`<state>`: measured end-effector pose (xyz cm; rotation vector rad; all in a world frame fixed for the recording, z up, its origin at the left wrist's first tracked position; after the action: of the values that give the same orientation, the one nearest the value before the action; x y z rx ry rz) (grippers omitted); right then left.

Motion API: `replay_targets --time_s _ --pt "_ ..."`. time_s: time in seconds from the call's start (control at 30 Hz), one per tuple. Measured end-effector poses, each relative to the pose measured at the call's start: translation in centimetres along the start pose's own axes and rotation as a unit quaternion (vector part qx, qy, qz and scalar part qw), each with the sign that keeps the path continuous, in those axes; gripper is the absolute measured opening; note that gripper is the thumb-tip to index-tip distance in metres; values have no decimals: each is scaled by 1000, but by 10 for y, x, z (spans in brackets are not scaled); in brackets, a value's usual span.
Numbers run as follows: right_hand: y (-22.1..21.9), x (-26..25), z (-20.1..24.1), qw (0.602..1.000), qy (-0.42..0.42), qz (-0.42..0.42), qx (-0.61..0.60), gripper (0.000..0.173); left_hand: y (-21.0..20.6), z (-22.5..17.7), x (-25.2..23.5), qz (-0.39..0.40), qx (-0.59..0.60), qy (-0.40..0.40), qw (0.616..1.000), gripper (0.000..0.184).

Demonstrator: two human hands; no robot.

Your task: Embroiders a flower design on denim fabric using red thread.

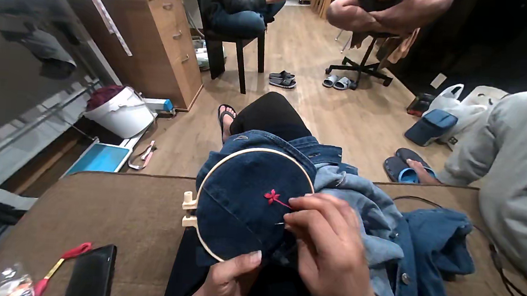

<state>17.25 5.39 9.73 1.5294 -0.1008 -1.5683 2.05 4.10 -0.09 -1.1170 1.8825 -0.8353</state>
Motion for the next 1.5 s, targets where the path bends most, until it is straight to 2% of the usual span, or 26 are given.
replay_targets --time_s 0.13,0.3,0.53,0.6,0.7,0.77,0.83,0.9,0.97,1.07,1.17,1.3,1.5 --pt "-10 8 6 999 39 -16 25 19 -3 -1 -6 57 80 -21 995 31" --pt "-11 16 15 993 96 -33 62 19 -7 -4 -4 134 101 -40 985 34" --pt "-4 20 23 981 164 -24 101 20 -7 -5 -3 143 131 -28 981 37" --pt "2 22 22 984 153 14 85 19 -9 -6 -3 147 131 -29 980 36" --pt "26 24 16 986 58 155 -12 11 -11 -8 -1 142 140 -24 980 36" --pt "49 24 12 967 3 238 -89 10 -10 -9 2 146 140 -13 979 36" --pt "72 21 8 947 -12 273 -168 11 -9 -9 4 147 129 -8 981 35" --pt "86 16 2 921 -29 253 -295 13 -8 -9 5 145 124 0 982 35" --pt "84 9 -2 913 -64 201 -348 14 -9 -9 6 150 118 4 981 35" --pt "51 7 -3 942 -118 113 -293 12 -13 -11 7 154 104 6 982 34" --pt "20 12 -1 941 -157 79 -288 10 -11 -12 11 149 84 17 985 33" --pt "10 19 -3 953 -171 56 -243 12 -10 -12 13 137 77 21 987 32" --pt "11 20 -1 959 -176 71 -209 12 -7 -11 12 143 84 18 986 34"
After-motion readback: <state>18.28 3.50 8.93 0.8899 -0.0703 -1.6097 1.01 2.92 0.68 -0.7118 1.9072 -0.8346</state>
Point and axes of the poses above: each hand's wrist, its own x-axis away from the middle knuckle, its own y-axis out of the back of the hand, z = x × y, the point moved 5 cm from there along -x, towards the middle knuckle, and after that the axes turned 11 degrees about x, right-handed, at the moved point
